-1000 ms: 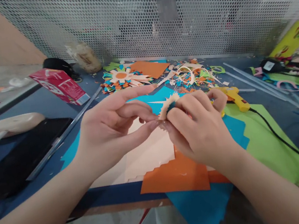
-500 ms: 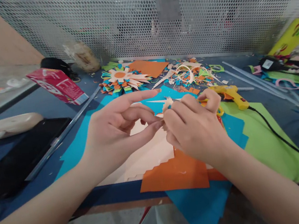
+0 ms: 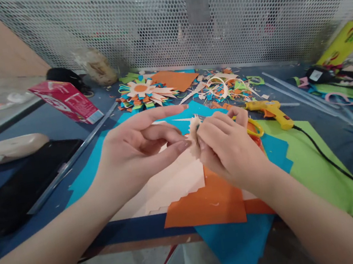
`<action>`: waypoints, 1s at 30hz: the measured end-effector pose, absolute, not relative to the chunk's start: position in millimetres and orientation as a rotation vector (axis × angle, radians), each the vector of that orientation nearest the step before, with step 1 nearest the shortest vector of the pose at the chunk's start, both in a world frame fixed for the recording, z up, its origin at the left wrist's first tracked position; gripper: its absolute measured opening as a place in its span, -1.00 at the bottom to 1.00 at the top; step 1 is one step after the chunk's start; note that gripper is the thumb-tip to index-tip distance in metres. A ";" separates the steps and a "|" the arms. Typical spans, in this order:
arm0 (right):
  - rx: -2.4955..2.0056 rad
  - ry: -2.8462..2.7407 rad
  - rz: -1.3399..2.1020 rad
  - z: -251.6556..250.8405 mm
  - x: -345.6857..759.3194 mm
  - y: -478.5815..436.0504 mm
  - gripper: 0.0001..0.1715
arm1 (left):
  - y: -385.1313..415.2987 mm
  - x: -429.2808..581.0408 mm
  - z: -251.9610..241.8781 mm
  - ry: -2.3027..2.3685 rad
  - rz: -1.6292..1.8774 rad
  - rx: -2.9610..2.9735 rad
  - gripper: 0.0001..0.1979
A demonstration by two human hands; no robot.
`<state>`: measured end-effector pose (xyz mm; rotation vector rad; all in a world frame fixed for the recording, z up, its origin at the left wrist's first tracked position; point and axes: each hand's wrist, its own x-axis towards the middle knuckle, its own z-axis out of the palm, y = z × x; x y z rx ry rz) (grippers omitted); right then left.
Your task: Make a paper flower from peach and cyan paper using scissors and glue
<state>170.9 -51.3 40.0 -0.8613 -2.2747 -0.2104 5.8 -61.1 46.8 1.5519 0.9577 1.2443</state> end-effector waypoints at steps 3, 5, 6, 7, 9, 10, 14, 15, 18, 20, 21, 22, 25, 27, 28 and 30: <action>-0.842 -2.282 -0.227 39.7 171.2 -50.2 -0.75 | -62.1 5.0 48.3 0.960 1.259 1.542 -0.60; -0.857 -2.279 -0.302 39.1 171.0 -49.5 -0.78 | -62.2 4.3 48.5 0.957 1.268 1.558 -0.59; -0.868 -2.278 -0.340 38.6 170.8 -49.2 -0.79 | -62.1 3.9 48.3 0.955 1.273 1.574 -0.58; -0.880 -2.276 -0.377 38.1 170.7 -49.1 -0.79 | -62.0 3.7 47.9 0.954 1.276 1.592 -0.59; -0.898 -2.275 -0.450 36.9 170.4 -49.0 -0.79 | -61.8 3.7 46.6 0.953 1.281 1.630 -0.59; -0.907 -2.278 -0.487 36.2 170.3 -49.0 -0.80 | -61.7 3.8 45.8 0.953 1.283 1.645 -0.59; -0.928 -2.270 -0.634 34.1 169.8 -49.3 -0.80 | -61.5 5.7 42.5 0.961 1.283 1.672 -0.59; -0.930 -2.267 -0.664 33.9 169.5 -49.3 -0.80 | -61.4 6.3 42.0 0.965 1.278 1.670 -0.59; -0.933 -2.254 -0.715 34.1 169.1 -49.6 -0.79 | -61.1 7.9 41.9 0.972 1.254 1.645 -0.57; -0.928 -2.245 -0.678 34.9 169.3 -49.7 -0.78 | -61.0 8.5 42.5 0.963 1.244 1.617 -0.57; -0.924 -2.240 -0.638 35.2 169.5 -49.8 -0.78 | -60.9 8.7 42.7 0.954 1.241 1.604 -0.57; -0.918 -2.236 -0.591 35.6 169.7 -49.7 -0.78 | -60.9 8.7 42.9 0.944 1.238 1.591 -0.58; -0.883 -2.226 -0.445 36.3 170.4 -49.5 -0.78 | -60.8 8.5 42.9 0.922 1.232 1.555 -0.59; -0.858 -2.220 -0.372 36.9 170.5 -49.5 -0.78 | -60.6 8.2 42.5 0.912 1.229 1.533 -0.60; -0.850 -2.214 -0.341 37.2 170.4 -49.7 -0.78 | -60.5 8.1 42.4 0.910 1.230 1.523 -0.60; -0.839 -2.207 -0.283 38.2 170.0 -50.3 -0.77 | -60.3 8.0 42.2 0.903 1.231 1.505 -0.59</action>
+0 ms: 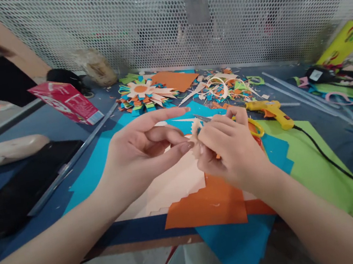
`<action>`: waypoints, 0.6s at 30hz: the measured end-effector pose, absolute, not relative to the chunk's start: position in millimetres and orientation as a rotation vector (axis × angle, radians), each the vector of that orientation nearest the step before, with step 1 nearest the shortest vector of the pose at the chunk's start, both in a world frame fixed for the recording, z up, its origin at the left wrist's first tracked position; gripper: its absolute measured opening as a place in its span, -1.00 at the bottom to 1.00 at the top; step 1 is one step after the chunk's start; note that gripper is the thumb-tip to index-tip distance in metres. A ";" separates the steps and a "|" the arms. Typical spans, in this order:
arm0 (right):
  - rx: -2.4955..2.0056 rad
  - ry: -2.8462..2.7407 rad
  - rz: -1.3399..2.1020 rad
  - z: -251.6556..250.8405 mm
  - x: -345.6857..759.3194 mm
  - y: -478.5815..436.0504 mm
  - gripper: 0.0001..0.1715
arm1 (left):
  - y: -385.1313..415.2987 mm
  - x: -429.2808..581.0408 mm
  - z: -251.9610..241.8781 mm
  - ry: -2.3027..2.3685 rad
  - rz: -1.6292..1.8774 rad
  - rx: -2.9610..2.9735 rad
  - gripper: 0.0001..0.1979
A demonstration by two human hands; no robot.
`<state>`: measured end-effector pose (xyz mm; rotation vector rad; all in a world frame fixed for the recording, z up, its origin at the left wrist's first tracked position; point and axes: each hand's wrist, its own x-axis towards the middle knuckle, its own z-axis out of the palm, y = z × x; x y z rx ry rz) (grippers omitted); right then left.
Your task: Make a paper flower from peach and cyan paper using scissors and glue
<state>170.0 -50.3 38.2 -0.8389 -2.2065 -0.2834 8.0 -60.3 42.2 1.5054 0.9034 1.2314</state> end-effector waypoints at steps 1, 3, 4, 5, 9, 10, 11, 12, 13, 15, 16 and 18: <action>-0.836 -2.202 -0.256 38.7 169.7 -50.7 -0.76 | -60.2 8.0 42.2 0.900 1.232 1.499 -0.59; -0.837 -2.195 -0.210 39.7 169.1 -51.5 -0.74 | -60.1 7.9 42.2 0.895 1.228 1.487 -0.59; -0.841 -2.192 -0.194 40.1 168.8 -51.8 -0.73 | -60.0 7.9 42.2 0.892 1.225 1.481 -0.59; -0.847 -2.190 -0.180 40.3 168.6 -52.1 -0.73 | -60.0 7.9 42.3 0.888 1.221 1.475 -0.59; -0.838 -2.184 -0.143 40.2 168.9 -52.9 -0.73 | -60.6 7.6 42.5 0.867 1.209 1.455 -0.60; -0.827 -2.179 -0.136 40.1 169.2 -53.1 -0.73 | -60.9 7.5 42.7 0.865 1.205 1.455 -0.60; -0.818 -2.173 -0.129 40.1 169.5 -53.2 -0.74 | -61.2 7.3 42.9 0.867 1.202 1.456 -0.61; -0.810 -2.170 -0.122 40.2 169.8 -53.4 -0.74 | -61.6 7.2 43.1 0.871 1.200 1.458 -0.61; -0.807 -2.170 -0.116 40.4 170.0 -53.5 -0.74 | -61.8 7.1 43.4 0.876 1.197 1.460 -0.62; -0.814 -2.178 -0.110 40.8 170.3 -53.6 -0.74 | -62.1 6.8 43.7 0.877 1.194 1.466 -0.63; -0.817 -2.183 -0.112 40.9 170.3 -53.5 -0.74 | -62.0 6.7 43.8 0.873 1.194 1.469 -0.64; -0.814 -2.181 -0.125 41.0 170.1 -53.3 -0.74 | -61.8 6.5 43.7 0.862 1.193 1.473 -0.66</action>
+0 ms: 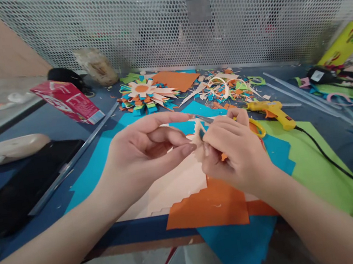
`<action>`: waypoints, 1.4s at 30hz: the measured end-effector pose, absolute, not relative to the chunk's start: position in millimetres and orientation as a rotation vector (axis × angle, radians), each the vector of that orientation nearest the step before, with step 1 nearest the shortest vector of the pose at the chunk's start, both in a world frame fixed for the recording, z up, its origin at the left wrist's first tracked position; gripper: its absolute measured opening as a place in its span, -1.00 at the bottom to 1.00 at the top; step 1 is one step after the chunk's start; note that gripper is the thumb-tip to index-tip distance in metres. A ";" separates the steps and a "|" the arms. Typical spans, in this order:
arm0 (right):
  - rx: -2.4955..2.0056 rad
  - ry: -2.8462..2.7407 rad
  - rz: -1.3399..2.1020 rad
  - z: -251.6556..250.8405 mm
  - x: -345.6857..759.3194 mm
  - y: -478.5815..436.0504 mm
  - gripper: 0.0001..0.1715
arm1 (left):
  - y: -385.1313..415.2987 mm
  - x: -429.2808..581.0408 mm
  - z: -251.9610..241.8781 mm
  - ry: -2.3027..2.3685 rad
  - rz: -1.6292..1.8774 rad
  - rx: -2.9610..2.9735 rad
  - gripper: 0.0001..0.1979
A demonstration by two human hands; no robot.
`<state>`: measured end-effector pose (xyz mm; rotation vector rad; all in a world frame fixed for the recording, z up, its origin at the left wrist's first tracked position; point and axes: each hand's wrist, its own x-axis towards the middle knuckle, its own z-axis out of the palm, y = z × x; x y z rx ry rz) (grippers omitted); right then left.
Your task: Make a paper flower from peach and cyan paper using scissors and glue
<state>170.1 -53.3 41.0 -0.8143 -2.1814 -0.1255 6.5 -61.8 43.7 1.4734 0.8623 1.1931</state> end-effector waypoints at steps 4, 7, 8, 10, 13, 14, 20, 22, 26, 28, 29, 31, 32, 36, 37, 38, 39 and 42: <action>-0.804 -2.169 -0.137 40.3 170.4 -52.6 -0.74 | -61.3 6.5 43.7 0.863 1.199 1.476 -0.69; -0.794 -2.160 -0.139 39.6 171.2 -52.6 -0.75 | -61.4 6.6 43.9 0.867 1.199 1.485 -0.69; -0.789 -2.153 -0.140 39.4 171.4 -52.7 -0.75 | -61.4 6.7 43.9 0.868 1.199 1.487 -0.68; -0.785 -2.148 -0.131 39.0 171.6 -53.0 -0.75 | -61.4 6.7 43.9 0.871 1.198 1.490 -0.69; -0.789 -2.138 -0.116 38.3 171.4 -53.3 -0.74 | -61.4 6.8 44.0 0.875 1.204 1.495 -0.70; -0.791 -2.129 -0.116 38.1 171.4 -53.4 -0.74 | -61.4 6.8 44.1 0.876 1.207 1.496 -0.70; -0.794 -2.118 -0.087 38.6 171.4 -53.7 -0.74 | -61.4 6.6 44.1 0.893 1.212 1.501 -0.70; -0.793 -2.115 -0.094 38.9 171.3 -54.0 -0.73 | -61.3 6.5 44.0 0.896 1.217 1.510 -0.69; -0.793 -2.105 -0.127 38.5 171.4 -54.1 -0.74 | -60.9 6.3 43.5 0.902 1.245 1.554 -0.69; -0.784 -2.109 -0.141 38.3 172.1 -53.6 -0.74 | -61.0 6.3 43.2 0.908 1.259 1.605 -0.69; -0.788 -2.112 -0.145 38.2 172.5 -53.2 -0.75 | -61.2 6.3 43.1 0.910 1.262 1.634 -0.69; -0.809 -2.123 -0.155 38.3 173.2 -52.3 -0.78 | -61.9 6.5 43.2 0.912 1.254 1.682 -0.69; -0.826 -2.132 -0.167 38.2 173.4 -51.8 -0.78 | -62.2 6.6 43.4 0.914 1.248 1.696 -0.69; -0.856 -2.170 -0.214 36.8 172.8 -49.9 -0.77 | -62.6 7.7 45.5 0.941 1.240 1.693 -0.69; -0.849 -2.179 -0.215 36.2 172.4 -49.4 -0.77 | -62.5 8.0 45.9 0.938 1.241 1.682 -0.69; -0.840 -2.187 -0.211 35.5 172.0 -48.8 -0.76 | -62.2 8.4 46.0 0.929 1.237 1.666 -0.69; -0.832 -2.193 -0.203 34.8 171.6 -48.3 -0.76 | -61.8 8.8 45.7 0.913 1.228 1.649 -0.69; -0.799 -2.196 -0.176 32.7 170.7 -46.8 -0.77 | -60.0 10.4 41.6 0.861 1.199 1.604 -0.68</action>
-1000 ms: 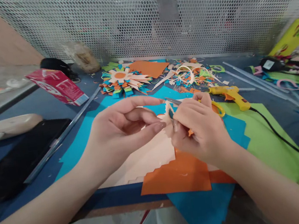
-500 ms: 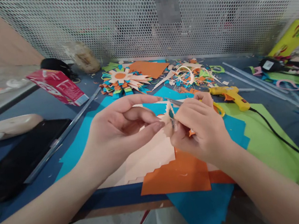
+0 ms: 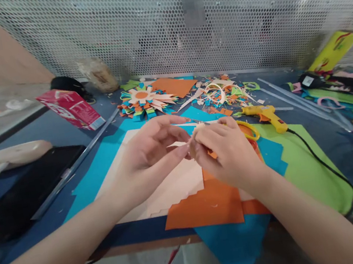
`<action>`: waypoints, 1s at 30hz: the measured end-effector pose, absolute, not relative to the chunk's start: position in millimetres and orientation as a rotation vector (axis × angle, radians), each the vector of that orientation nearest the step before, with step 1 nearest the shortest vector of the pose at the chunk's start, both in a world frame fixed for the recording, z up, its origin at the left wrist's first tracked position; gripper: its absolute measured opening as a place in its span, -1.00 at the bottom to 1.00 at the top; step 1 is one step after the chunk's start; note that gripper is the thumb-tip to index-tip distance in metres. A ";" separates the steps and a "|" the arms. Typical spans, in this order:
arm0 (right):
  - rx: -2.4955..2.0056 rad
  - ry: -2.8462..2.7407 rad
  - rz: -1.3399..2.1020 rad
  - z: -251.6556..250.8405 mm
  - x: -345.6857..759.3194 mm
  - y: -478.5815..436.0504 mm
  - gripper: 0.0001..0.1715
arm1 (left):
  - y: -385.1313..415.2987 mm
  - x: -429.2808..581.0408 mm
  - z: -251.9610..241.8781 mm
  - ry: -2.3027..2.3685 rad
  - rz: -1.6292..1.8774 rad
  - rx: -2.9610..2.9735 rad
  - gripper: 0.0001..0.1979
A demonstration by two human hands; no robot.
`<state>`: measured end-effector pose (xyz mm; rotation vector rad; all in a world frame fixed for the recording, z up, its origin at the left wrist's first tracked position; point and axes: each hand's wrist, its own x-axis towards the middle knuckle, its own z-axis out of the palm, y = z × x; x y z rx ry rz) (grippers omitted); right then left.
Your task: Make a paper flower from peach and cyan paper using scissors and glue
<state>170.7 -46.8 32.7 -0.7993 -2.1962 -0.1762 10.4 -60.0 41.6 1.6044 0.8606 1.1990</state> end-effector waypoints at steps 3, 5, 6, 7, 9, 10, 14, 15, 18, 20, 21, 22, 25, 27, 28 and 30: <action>-0.749 -2.201 -0.214 31.1 170.3 -46.2 -0.75 | -57.8 12.4 34.4 0.845 1.212 1.622 -0.64; -0.762 -2.206 -0.257 30.3 170.2 -46.2 -0.73 | -56.8 13.4 30.3 0.854 1.223 1.675 -0.66; -0.786 -2.207 -0.268 30.0 170.2 -46.2 -0.73 | -56.5 13.6 28.9 0.860 1.233 1.708 -0.68; -0.810 -2.209 -0.271 29.7 170.2 -46.2 -0.74 | -56.2 13.5 27.9 0.869 1.246 1.744 -0.70; -0.845 -2.222 -0.264 29.2 170.1 -45.8 -0.77 | -55.7 12.7 26.7 0.897 1.282 1.830 -0.69; -0.854 -2.233 -0.266 29.0 170.0 -45.4 -0.77 | -55.4 11.9 26.5 0.913 1.290 1.879 -0.68; -0.863 -2.281 -0.324 28.8 170.0 -43.8 -0.80 | -53.9 8.7 26.6 0.944 1.237 2.057 -0.64; -0.862 -2.288 -0.339 28.9 170.1 -43.5 -0.80 | -53.7 8.2 26.8 0.939 1.222 2.078 -0.65; -0.866 -2.265 -0.378 28.7 170.3 -43.3 -0.79 | -53.6 8.6 27.2 0.933 1.236 2.047 -0.66; -0.883 -2.217 -0.404 28.4 170.1 -43.9 -0.78 | -54.3 9.8 27.0 0.931 1.285 1.984 -0.65; -0.893 -2.193 -0.412 28.3 169.8 -44.3 -0.77 | -54.8 10.5 26.8 0.925 1.309 1.954 -0.64; -0.903 -2.170 -0.411 28.3 169.6 -44.9 -0.77 | -55.4 11.1 26.5 0.918 1.326 1.929 -0.62; -0.928 -2.122 -0.364 29.1 168.9 -46.8 -0.75 | -57.4 12.2 26.2 0.894 1.337 1.886 -0.58; -0.927 -2.109 -0.329 29.8 168.7 -47.8 -0.76 | -58.4 12.4 26.7 0.893 1.333 1.871 -0.58; -0.921 -2.111 -0.320 30.0 168.7 -48.1 -0.76 | -58.7 12.3 27.1 0.901 1.335 1.864 -0.59; -0.904 -2.124 -0.308 30.0 169.1 -48.4 -0.78 | -58.9 12.1 27.7 0.934 1.338 1.853 -0.60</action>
